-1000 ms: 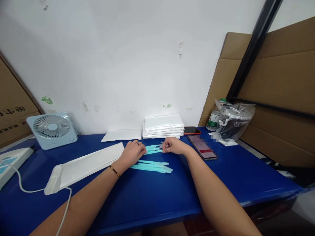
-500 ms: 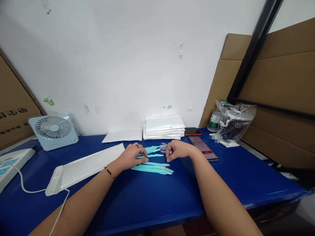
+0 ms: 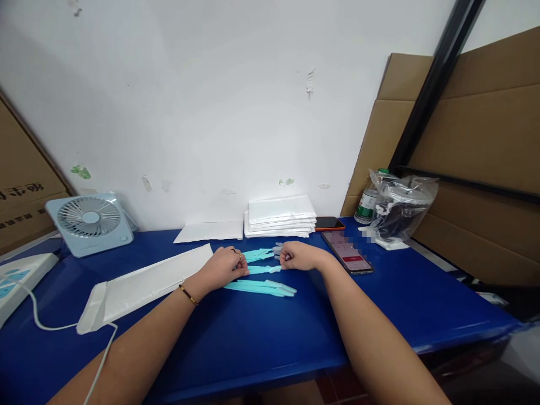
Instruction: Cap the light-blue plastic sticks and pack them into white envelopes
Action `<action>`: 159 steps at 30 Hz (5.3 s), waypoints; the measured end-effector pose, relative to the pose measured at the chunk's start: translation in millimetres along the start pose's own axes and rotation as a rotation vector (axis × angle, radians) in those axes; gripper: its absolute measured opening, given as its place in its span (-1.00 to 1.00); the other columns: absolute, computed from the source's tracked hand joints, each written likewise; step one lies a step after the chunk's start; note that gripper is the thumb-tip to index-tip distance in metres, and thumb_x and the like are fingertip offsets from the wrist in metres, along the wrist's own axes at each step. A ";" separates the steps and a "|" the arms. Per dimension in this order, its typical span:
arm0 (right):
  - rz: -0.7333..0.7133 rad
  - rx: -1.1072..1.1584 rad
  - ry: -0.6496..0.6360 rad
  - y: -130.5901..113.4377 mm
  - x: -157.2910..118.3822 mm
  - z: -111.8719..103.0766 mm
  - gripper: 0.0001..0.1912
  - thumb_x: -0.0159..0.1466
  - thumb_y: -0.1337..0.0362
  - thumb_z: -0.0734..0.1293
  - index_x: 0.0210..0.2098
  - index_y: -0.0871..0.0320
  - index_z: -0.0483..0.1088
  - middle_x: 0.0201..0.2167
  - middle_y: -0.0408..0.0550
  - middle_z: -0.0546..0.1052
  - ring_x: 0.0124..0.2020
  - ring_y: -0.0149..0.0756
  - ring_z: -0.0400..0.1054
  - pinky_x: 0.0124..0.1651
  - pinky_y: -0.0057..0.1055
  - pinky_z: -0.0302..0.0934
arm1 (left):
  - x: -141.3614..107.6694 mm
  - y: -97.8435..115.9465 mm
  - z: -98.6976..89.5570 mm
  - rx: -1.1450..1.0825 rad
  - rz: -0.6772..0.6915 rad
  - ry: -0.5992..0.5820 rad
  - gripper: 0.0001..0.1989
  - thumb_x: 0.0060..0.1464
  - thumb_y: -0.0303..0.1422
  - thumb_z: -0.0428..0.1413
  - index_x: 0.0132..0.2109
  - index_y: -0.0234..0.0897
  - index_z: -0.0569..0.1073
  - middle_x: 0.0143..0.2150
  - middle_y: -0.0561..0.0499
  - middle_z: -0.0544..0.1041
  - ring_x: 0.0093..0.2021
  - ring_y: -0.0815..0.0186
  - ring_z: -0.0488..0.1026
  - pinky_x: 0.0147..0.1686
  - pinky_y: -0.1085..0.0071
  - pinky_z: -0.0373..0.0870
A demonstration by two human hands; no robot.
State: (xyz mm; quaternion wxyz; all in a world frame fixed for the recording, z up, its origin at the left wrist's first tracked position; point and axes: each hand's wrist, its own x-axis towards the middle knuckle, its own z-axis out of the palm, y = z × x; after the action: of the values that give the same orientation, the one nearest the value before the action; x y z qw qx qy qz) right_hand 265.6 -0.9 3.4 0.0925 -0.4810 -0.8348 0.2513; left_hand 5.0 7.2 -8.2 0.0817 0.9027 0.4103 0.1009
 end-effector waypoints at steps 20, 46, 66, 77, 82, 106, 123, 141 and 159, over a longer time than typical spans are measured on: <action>-0.108 0.041 -0.141 -25.6 4.7 8.3 -0.77 0.02 0.11 0.39 -0.46 0.17 0.51 -0.53 -0.15 0.43 -0.51 -0.42 0.23 -0.46 -0.50 0.07 | -4.7 6.0 0.5 -0.133 0.071 -0.067 -0.79 0.02 -0.15 0.10 -0.40 -0.16 0.50 -0.44 0.11 0.52 -0.34 0.33 0.41 -0.27 0.42 0.15; 0.079 -0.084 0.194 -3.6 -6.6 -8.1 -0.90 0.00 0.29 0.37 -0.46 0.17 0.50 -0.43 -0.08 0.52 -0.39 -0.31 0.33 -0.38 -0.48 0.12 | -0.4 3.0 -7.0 0.047 -0.047 0.139 -0.85 0.02 -0.26 0.11 -0.41 -0.20 0.51 -0.35 0.04 0.52 -0.21 0.22 0.37 -0.25 0.32 0.09; 0.105 -0.019 0.194 -3.3 -8.4 -12.1 -0.82 -0.02 0.19 0.41 -0.46 0.18 0.50 -0.45 -0.09 0.52 -0.42 -0.34 0.33 -0.42 -0.49 0.11 | -4.4 8.7 -13.4 0.049 -0.008 0.103 -0.84 -0.01 -0.22 0.15 -0.38 -0.20 0.50 -0.33 0.06 0.51 -0.24 0.25 0.39 -0.26 0.35 0.11; -0.014 0.204 0.069 -16.8 -11.8 -11.3 -0.72 0.08 0.10 0.36 -0.37 0.20 0.50 -0.49 -0.09 0.51 -0.48 -0.38 0.34 -0.44 -0.49 0.18 | -18.2 32.0 -14.7 -0.014 0.147 -0.075 -0.87 0.01 -0.28 0.11 -0.42 -0.20 0.48 -0.40 0.08 0.50 -0.31 0.31 0.40 -0.24 0.38 0.18; -0.070 0.495 0.032 -29.3 -7.9 -2.0 -0.59 0.01 0.09 0.43 -0.21 0.20 0.43 -0.52 -0.13 0.49 -0.51 -0.37 0.40 -0.44 -0.46 0.29 | -14.1 18.2 -12.8 -0.212 -0.018 0.013 -0.81 0.06 -0.23 0.01 -0.34 -0.24 0.44 -0.36 0.02 0.50 -0.37 0.31 0.40 -0.41 0.44 0.22; -0.077 0.763 0.488 -12.9 3.8 -0.6 -0.59 0.06 0.06 0.40 -0.21 0.22 0.44 -0.51 -0.08 0.51 -0.48 -0.34 0.43 -0.37 -0.37 0.34 | -4.7 -0.5 -16.9 -0.139 -0.102 0.248 -0.69 0.22 -0.23 -0.18 -0.26 -0.22 0.42 -0.30 -0.01 0.48 -0.25 0.27 0.39 -0.29 0.39 0.23; -0.111 0.705 0.476 -18.8 6.9 5.1 -0.61 0.03 0.04 0.42 -0.27 0.20 0.47 -0.49 -0.08 0.53 -0.48 -0.32 0.44 -0.32 -0.32 0.38 | -5.2 3.7 -19.0 -0.112 -0.059 0.214 -0.70 0.22 -0.24 -0.16 -0.25 -0.22 0.43 -0.29 -0.01 0.48 -0.24 0.27 0.39 -0.29 0.41 0.23; 0.068 0.072 0.728 4.2 8.1 -4.9 -0.81 0.13 0.19 0.29 -0.35 0.16 0.45 -0.47 -0.11 0.49 -0.46 -0.35 0.28 -0.37 -0.44 0.13 | -10.5 27.9 5.8 0.000 0.005 0.326 -0.46 0.17 -0.12 -0.09 0.23 -0.26 0.10 0.24 -0.16 0.16 0.27 0.12 0.00 0.20 0.16 -0.01; -0.199 -0.025 0.438 14.8 32.4 16.7 -0.88 0.12 0.32 0.34 -0.37 0.07 0.54 -0.36 -0.13 0.57 -0.28 -0.29 0.39 -0.16 -0.39 0.20 | -40.6 58.5 7.1 -0.016 0.054 -0.250 -0.11 0.03 0.19 -0.19 0.32 -0.32 -0.09 0.36 -0.24 -0.13 0.33 -0.03 -0.20 0.22 0.02 -0.16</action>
State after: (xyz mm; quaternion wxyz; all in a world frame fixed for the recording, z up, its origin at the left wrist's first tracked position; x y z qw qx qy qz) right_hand 253.3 27.2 -21.3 0.2897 -0.4405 -0.8412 0.1202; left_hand 23.0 -62.0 -6.3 0.1365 0.9182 0.3718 -0.0072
